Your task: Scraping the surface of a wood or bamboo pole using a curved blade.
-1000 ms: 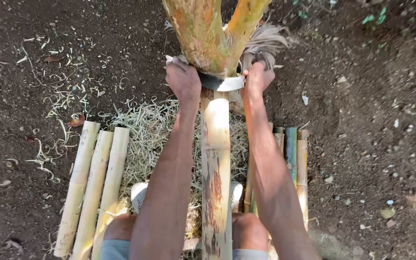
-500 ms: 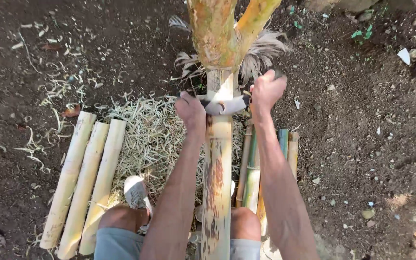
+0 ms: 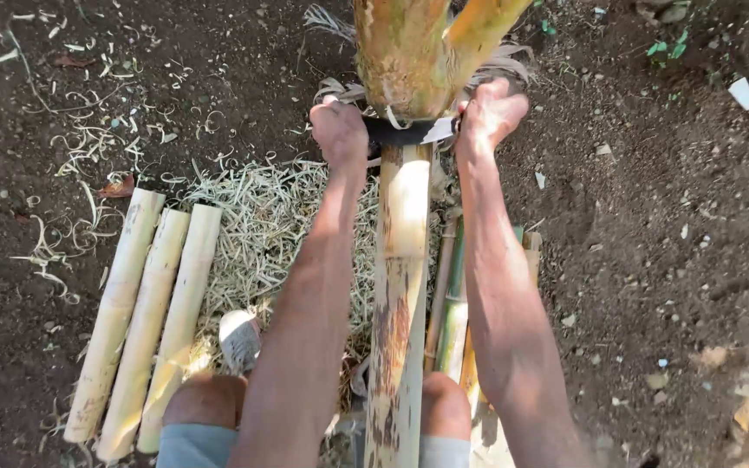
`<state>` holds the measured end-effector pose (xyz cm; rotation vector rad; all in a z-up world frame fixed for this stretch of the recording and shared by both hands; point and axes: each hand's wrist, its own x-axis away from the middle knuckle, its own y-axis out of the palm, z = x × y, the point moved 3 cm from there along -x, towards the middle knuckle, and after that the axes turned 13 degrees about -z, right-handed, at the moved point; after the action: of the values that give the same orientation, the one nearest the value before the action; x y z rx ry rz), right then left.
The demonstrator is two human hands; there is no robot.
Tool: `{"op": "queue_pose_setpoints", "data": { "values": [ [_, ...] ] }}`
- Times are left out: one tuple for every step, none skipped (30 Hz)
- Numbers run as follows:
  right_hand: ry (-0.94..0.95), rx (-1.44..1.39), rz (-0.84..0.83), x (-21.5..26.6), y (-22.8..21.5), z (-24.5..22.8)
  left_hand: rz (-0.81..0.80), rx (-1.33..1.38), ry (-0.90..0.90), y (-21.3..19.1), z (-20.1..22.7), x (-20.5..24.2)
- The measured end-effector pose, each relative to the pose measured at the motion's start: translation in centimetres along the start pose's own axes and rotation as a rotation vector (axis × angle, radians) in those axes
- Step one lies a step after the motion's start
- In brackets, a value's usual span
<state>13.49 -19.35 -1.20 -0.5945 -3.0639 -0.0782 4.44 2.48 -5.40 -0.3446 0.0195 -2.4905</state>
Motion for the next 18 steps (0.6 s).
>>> {"op": "queue_pose_setpoints", "data": {
  "values": [
    [-0.014,-0.006,-0.011,0.2,0.5,-1.1,0.009,0.012,0.012,-0.3,0.7,-0.1],
    [0.005,-0.021,-0.003,0.4,0.9,-2.1,-0.047,0.064,0.024,-0.4,1.5,-0.2],
    [0.039,-0.031,0.014,1.1,0.8,-2.6,-0.11,0.105,0.025,-0.6,1.7,0.1],
    [0.039,-0.033,0.012,2.4,0.6,-3.2,-0.108,0.105,0.026,-0.7,0.2,0.6],
    [0.001,-0.001,0.014,3.8,0.1,-4.0,-0.079,0.115,0.019,-0.7,-1.5,1.4],
    [-0.036,0.03,0.016,5.3,-0.5,-4.8,-0.05,0.125,0.012,-0.8,-3.2,2.2],
    [-0.041,0.027,0.016,6.5,-1.0,-5.1,-0.051,0.128,0.018,-1.8,-2.4,4.1],
    [-0.099,0.012,-0.04,7.6,-1.3,-5.6,-0.082,0.15,-0.047,-2.7,-1.7,5.9],
    [-0.154,0.0,-0.096,8.9,-1.7,-5.9,-0.114,0.169,-0.114,-3.7,-1.3,7.9],
    [-0.156,-0.001,-0.096,10.1,-2.1,-6.4,-0.114,0.17,-0.112,-4.2,-1.5,9.1],
    [-0.213,0.102,-0.111,11.4,-2.3,-7.1,-0.14,0.276,-0.141,-4.5,-1.8,10.2],
    [-0.271,0.205,-0.125,12.6,-2.5,-7.7,-0.166,0.382,-0.17,-4.9,-2.2,11.3],
    [-0.272,0.205,-0.129,12.8,-2.6,-7.8,-0.162,0.384,-0.169,-5.1,-1.6,11.6],
    [-0.309,0.272,-0.134,13.0,-2.6,-8.0,-0.132,0.367,-0.216,-5.3,-1.2,11.8],
    [-0.344,0.344,-0.137,13.2,-2.8,-8.0,-0.103,0.349,-0.268,-5.3,-1.0,12.2],
    [-0.341,0.347,-0.14,13.0,-2.2,-8.2,-0.101,0.35,-0.272,-5.0,-1.3,11.2],
    [-0.294,0.258,-0.128,12.6,-1.9,-8.0,-0.097,0.41,-0.257,-4.5,-1.7,10.4],
    [-0.247,0.168,-0.115,12.2,-1.5,-7.9,-0.093,0.47,-0.241,-4.0,-2.1,9.5]
  ]
}}
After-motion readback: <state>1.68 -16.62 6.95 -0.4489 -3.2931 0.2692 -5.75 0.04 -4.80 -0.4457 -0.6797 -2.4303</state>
